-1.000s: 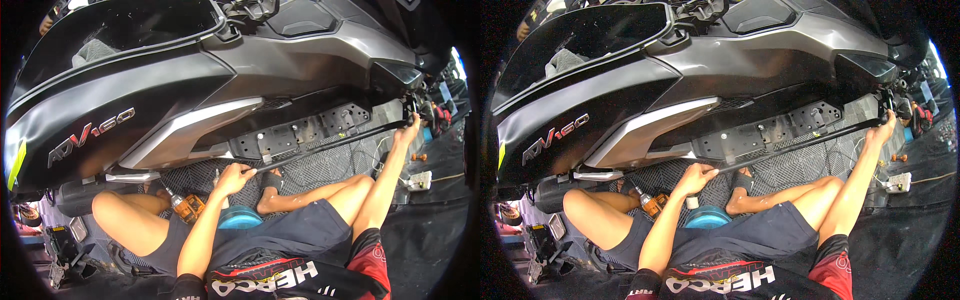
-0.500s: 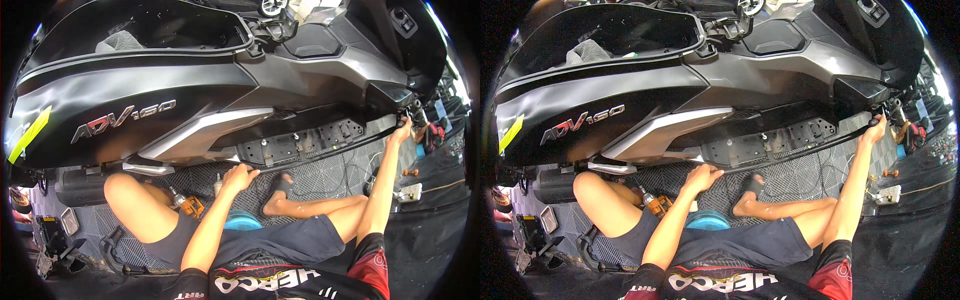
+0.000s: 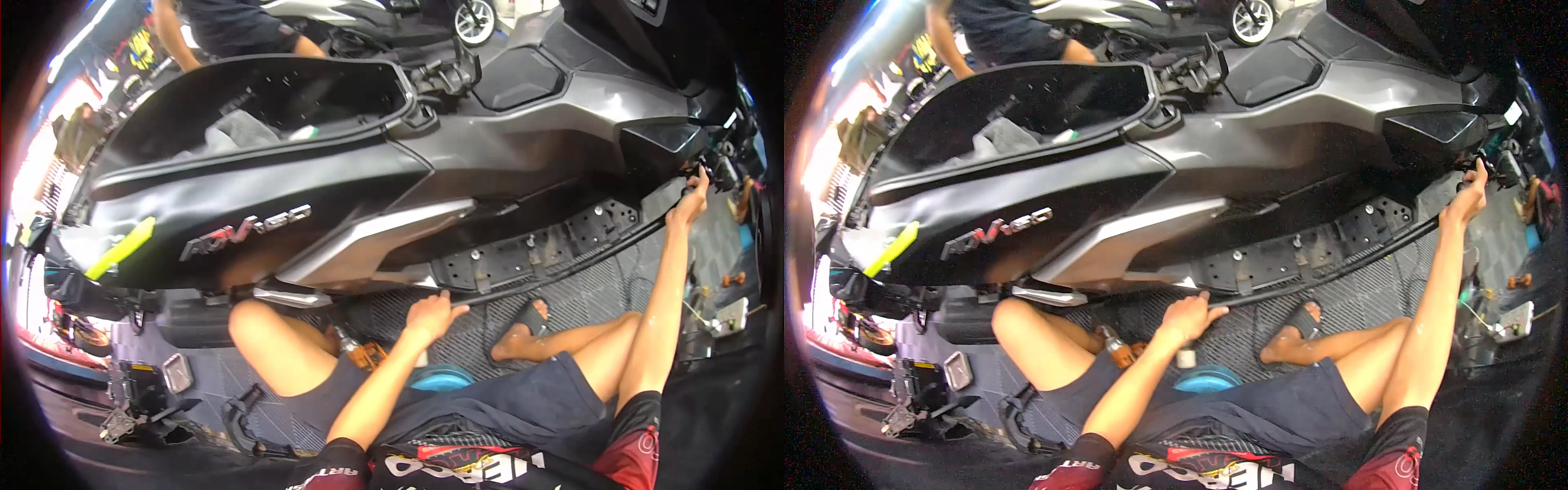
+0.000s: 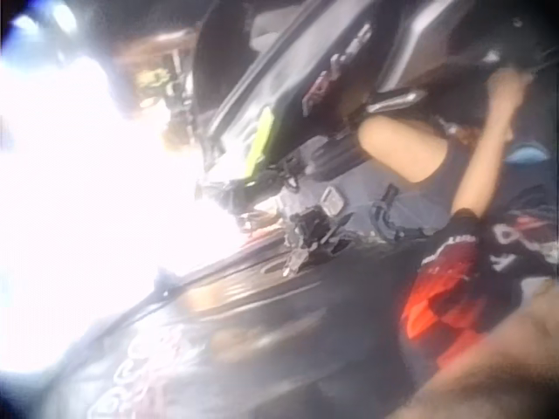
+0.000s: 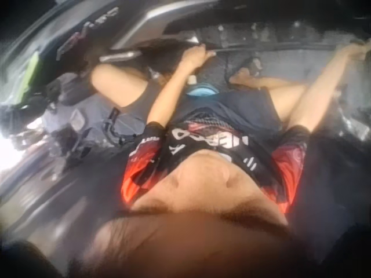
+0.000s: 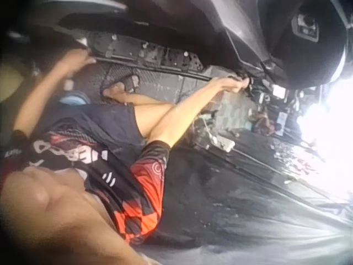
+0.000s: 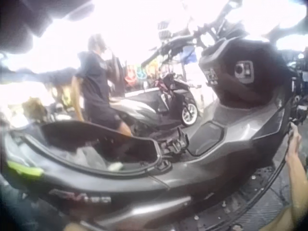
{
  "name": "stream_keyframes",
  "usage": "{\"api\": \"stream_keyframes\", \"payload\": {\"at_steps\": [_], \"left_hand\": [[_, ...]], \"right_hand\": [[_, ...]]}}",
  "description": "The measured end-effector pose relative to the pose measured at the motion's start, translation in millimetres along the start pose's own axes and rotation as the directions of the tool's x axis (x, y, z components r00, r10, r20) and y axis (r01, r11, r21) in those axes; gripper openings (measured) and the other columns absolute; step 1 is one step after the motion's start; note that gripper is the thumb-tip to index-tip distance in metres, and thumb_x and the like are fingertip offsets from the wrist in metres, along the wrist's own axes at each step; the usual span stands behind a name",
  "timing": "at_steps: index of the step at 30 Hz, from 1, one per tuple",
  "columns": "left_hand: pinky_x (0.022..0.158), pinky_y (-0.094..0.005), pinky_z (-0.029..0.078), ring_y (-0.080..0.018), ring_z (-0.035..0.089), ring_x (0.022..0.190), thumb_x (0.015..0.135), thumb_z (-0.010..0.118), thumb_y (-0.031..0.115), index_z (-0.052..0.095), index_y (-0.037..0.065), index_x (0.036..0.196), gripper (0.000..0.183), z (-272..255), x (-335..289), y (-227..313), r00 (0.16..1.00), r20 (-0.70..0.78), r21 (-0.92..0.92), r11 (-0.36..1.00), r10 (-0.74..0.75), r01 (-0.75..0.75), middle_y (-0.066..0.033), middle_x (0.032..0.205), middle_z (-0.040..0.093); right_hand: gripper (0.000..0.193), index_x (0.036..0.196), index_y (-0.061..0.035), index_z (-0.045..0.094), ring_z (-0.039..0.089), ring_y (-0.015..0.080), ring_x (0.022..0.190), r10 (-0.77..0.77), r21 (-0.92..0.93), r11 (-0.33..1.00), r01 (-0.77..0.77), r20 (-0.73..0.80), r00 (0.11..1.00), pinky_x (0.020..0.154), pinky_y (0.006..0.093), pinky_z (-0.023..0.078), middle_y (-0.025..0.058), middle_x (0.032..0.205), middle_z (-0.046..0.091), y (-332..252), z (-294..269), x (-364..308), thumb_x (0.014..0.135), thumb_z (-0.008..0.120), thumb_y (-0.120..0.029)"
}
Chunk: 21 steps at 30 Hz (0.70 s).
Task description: The person installs a metal crash bar onto the side of a motorcycle by positioning the frame against the bike, inserting several bolts by hand, and tightening them with a power drill and a socket wrench.
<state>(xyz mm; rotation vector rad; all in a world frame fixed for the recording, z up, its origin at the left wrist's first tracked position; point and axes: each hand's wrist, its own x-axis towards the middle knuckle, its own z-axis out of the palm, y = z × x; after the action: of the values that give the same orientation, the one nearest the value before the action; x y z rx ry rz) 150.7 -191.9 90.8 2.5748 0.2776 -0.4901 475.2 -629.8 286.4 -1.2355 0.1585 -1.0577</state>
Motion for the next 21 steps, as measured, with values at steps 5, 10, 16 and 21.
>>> {"api": "stream_keyframes", "payload": {"at_steps": [5, 10, 16, 21], "left_hand": [[0.081, -0.0451, 0.056, -0.0381, 0.072, 0.091, 0.093, 0.067, 0.051, 0.073, 0.004, 0.112, 0.050, -106, -83, 51, 0.958, 0.030, -0.075, 0.957, 0.284, -0.282, -0.0217, 0.091, 0.073], [0.074, -0.0430, 0.054, -0.0350, 0.067, 0.081, 0.089, 0.074, 0.023, 0.071, 0.004, 0.097, 0.021, -275, -126, 92, 0.481, -0.582, 0.455, 0.753, 0.655, -0.476, -0.0134, 0.090, 0.070], [0.083, -0.0544, 0.053, -0.0430, 0.069, 0.096, 0.103, 0.040, 0.063, 0.072, 0.001, 0.098, 0.070, -399, -42, 35, 0.833, -0.473, 0.643, 0.758, 0.287, 0.104, -0.0245, 0.093, 0.072], [0.101, -0.0497, 0.045, -0.0393, 0.064, 0.117, 0.103, 0.034, 0.068, 0.073, 0.001, 0.115, 0.079, -382, 2, 14, 0.952, -0.303, 0.404, 0.900, -0.035, 0.161, -0.0253, 0.111, 0.071]], "right_hand": [[0.039, 0.069, -0.0092, 0.060, 0.042, 0.0096, 0.071, 0.016, 0.032, 0.999, -0.015, -0.025, 1.000, 0.068, 0.0281, 0.033, -0.0049, 0.073, 0.047, 7, -11, -5, 0.091, 0.071, -0.039], [0.048, 0.064, -0.0107, 0.054, 0.040, 0.0101, 0.068, 0.043, -0.103, 0.994, -0.047, -0.036, 0.998, 0.066, 0.0286, 0.033, -0.0037, 0.070, 0.045, -5, -18, -8, 0.091, 0.069, -0.048], [0.053, 0.063, -0.0097, 0.053, 0.041, 0.0108, 0.065, 0.103, -0.164, 0.980, -0.109, -0.050, 0.993, 0.064, 0.0302, 0.033, -0.0028, 0.067, 0.045, 3, -10, -13, 0.090, 0.068, -0.053], [0.049, 0.097, -0.0056, 0.080, 0.051, 0.0140, 0.073, -0.053, -0.245, 0.969, 0.031, -0.084, 0.995, 0.073, 0.0320, 0.043, -0.0001, 0.076, 0.060, -12, -10, -23, 0.093, 0.065, -0.053]]}}
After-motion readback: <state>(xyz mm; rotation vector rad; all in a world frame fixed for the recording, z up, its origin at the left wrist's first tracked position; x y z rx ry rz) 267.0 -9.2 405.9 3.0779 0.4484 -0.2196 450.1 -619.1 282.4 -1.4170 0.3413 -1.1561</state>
